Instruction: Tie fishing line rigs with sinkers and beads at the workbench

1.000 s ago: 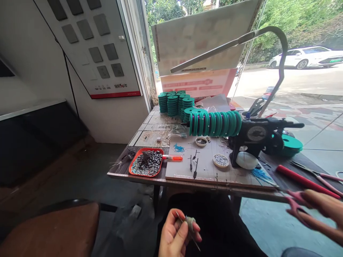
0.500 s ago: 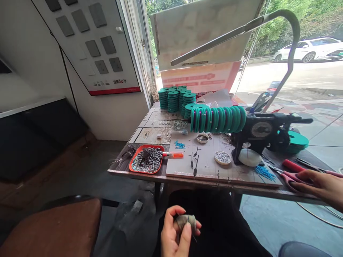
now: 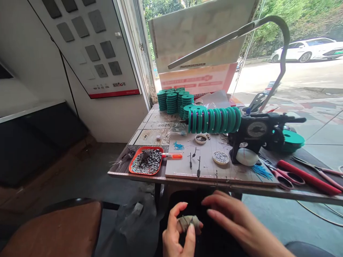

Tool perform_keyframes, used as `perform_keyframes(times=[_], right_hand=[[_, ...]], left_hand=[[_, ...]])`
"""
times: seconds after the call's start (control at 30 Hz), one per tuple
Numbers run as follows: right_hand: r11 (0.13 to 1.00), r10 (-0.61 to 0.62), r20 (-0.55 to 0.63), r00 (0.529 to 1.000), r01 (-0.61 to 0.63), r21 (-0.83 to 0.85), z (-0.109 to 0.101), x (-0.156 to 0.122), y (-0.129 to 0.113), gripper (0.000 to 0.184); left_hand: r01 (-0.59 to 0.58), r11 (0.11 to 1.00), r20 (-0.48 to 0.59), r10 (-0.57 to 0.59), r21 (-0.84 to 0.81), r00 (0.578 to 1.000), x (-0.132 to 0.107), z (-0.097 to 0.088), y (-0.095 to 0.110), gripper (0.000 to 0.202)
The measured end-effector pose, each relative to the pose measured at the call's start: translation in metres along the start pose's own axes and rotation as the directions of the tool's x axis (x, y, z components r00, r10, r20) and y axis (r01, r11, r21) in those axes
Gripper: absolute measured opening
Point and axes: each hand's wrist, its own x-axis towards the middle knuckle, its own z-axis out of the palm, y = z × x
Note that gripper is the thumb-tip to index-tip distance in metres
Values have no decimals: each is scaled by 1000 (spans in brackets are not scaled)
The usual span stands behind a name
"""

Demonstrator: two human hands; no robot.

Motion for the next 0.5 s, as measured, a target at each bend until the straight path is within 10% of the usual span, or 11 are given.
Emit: perform_keyframes(times=[0.13,0.5], right_hand=[[927,13,98,995,-49,373,38,19,-7,36],[661,118,229,966,-248,708,47,29,18,41]], left_hand=[[-95,991,6,95,95,995,1,-6,-10,40],[-51,978,139,23,202,990,-2,-11,-28,50]])
